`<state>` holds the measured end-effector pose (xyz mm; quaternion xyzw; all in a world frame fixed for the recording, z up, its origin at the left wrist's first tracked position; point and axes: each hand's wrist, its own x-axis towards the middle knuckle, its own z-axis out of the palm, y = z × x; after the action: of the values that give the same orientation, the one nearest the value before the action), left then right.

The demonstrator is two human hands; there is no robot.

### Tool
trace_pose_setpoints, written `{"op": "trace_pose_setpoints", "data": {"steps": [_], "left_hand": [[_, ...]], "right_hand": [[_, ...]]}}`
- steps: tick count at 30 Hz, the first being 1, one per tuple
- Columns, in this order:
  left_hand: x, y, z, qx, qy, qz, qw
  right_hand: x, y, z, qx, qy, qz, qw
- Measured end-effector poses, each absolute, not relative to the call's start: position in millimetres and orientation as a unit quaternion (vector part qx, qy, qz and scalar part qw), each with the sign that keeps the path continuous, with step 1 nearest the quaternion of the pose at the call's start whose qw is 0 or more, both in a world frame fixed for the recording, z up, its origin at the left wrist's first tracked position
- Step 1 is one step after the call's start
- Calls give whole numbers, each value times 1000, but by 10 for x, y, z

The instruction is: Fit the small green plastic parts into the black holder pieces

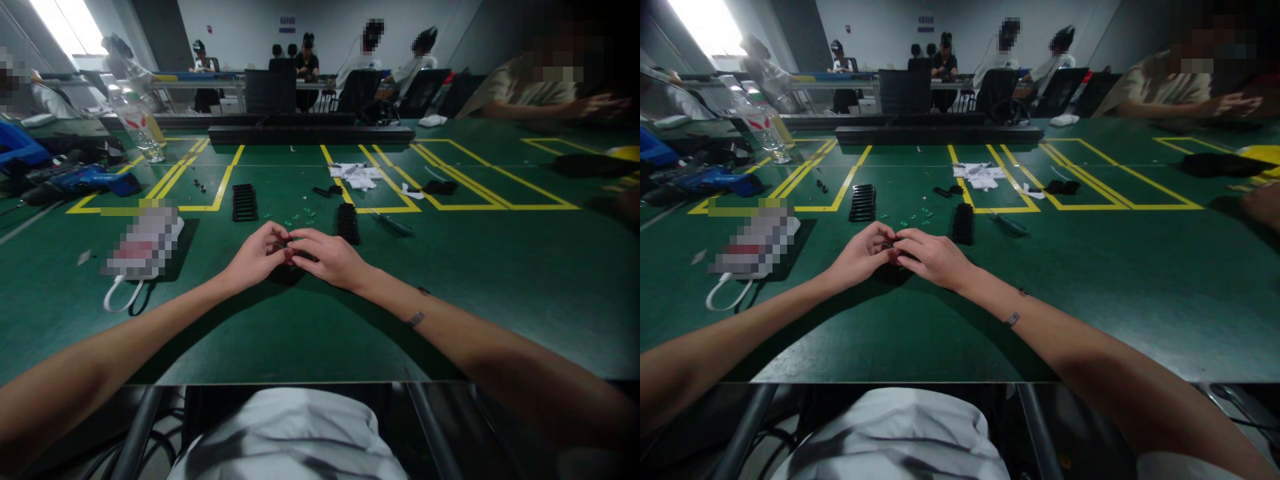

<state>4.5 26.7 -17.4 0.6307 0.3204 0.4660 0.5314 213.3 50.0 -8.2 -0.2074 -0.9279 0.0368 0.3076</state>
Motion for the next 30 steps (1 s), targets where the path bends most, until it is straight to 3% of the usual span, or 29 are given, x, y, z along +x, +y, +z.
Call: {"op": "trace_pose_setpoints", "data": {"steps": [30], "left_hand": [[28,299,-112,657,334,449,505]], "right_hand": [[2108,513,-115,-226,-882,201,361]]}}
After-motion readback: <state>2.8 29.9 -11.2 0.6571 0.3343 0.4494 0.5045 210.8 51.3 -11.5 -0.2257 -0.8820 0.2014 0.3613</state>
